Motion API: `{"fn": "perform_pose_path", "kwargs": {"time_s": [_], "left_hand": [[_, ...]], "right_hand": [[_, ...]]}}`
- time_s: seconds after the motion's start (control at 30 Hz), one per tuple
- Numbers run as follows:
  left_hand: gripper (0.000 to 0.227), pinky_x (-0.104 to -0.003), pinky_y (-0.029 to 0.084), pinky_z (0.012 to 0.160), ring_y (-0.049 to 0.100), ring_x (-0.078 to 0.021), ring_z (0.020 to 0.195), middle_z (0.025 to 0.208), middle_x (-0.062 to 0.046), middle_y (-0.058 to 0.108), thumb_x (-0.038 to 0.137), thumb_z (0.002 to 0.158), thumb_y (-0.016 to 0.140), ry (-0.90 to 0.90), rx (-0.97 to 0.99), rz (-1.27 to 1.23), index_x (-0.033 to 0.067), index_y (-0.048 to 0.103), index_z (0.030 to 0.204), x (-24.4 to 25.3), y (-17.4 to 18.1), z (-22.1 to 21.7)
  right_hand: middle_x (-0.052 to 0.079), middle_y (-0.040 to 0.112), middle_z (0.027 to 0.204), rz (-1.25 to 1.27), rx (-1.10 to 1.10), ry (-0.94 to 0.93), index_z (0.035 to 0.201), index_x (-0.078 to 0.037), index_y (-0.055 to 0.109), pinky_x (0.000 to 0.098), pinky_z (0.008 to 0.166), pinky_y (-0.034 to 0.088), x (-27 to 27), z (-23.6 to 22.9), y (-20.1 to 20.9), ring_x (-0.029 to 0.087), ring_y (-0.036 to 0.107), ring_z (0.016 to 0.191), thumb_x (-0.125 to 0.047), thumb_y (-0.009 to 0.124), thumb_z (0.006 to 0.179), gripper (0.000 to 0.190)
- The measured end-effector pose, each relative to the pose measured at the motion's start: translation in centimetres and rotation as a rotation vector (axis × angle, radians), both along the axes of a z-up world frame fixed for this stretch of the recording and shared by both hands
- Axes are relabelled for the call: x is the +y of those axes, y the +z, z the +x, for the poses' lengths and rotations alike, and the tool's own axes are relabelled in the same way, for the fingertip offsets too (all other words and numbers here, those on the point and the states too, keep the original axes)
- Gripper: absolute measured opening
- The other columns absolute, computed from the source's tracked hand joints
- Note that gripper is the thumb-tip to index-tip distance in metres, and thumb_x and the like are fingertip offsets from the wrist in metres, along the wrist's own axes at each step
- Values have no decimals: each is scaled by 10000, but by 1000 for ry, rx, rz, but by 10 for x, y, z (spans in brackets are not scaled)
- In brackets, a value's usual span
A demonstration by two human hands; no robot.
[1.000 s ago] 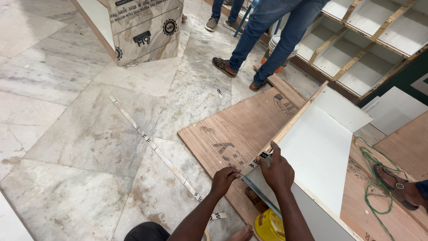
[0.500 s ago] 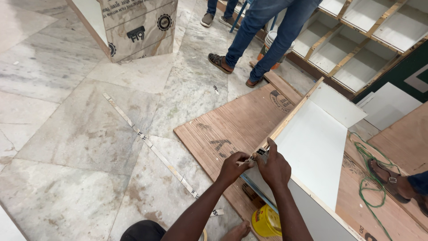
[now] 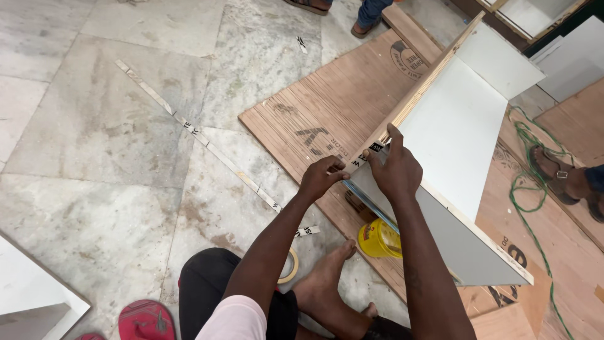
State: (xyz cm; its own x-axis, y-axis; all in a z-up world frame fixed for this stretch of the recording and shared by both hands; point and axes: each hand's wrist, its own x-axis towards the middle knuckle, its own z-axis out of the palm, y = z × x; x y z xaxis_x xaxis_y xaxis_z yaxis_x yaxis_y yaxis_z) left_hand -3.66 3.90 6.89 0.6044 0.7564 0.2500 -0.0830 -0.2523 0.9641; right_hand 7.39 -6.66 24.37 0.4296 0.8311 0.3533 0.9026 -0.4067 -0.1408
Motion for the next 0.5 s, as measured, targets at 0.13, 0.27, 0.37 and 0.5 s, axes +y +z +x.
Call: {"fn": "perform_pose_path", "kwargs": {"time_s": [0.13, 0.27, 0.37, 0.5], "left_hand": [[354, -333, 568, 754, 733, -178, 870, 965, -52, 750, 326, 802, 845, 3, 23, -7, 82, 712, 1021, 2, -19, -1], [308, -319, 555, 738, 747, -155, 856, 908, -42, 776, 343, 828, 829, -1, 116, -7, 98, 715, 976, 5, -43, -4], [308, -308, 551, 723, 753, -143, 831, 886, -28, 782, 373, 836, 805, 49, 179, -36, 111, 713, 968, 5, -59, -15], [364, -321, 552, 734, 718, -175, 827, 885, -53, 747, 391, 848, 839, 127, 189, -44, 81, 705, 985, 13, -43, -24]], "right_hand": [[173, 744, 971, -25, 14, -21, 1555, -134, 347, 442, 624, 532, 0, 0, 0, 329, 733, 823, -479, 759, 909, 840], [167, 742, 972, -29, 10, -28, 1555, -134, 343, 432, 613, 532, 1, -1, 1, 315, 733, 820, -479, 758, 902, 848], [157, 741, 943, -59, 34, -57, 1562, -136, 341, 433, 613, 529, 0, -3, 1, 303, 732, 809, -491, 748, 911, 846], [163, 736, 962, -26, -8, -31, 1553, -125, 352, 432, 598, 528, 1, 0, 2, 310, 729, 802, -484, 757, 902, 846]]}}
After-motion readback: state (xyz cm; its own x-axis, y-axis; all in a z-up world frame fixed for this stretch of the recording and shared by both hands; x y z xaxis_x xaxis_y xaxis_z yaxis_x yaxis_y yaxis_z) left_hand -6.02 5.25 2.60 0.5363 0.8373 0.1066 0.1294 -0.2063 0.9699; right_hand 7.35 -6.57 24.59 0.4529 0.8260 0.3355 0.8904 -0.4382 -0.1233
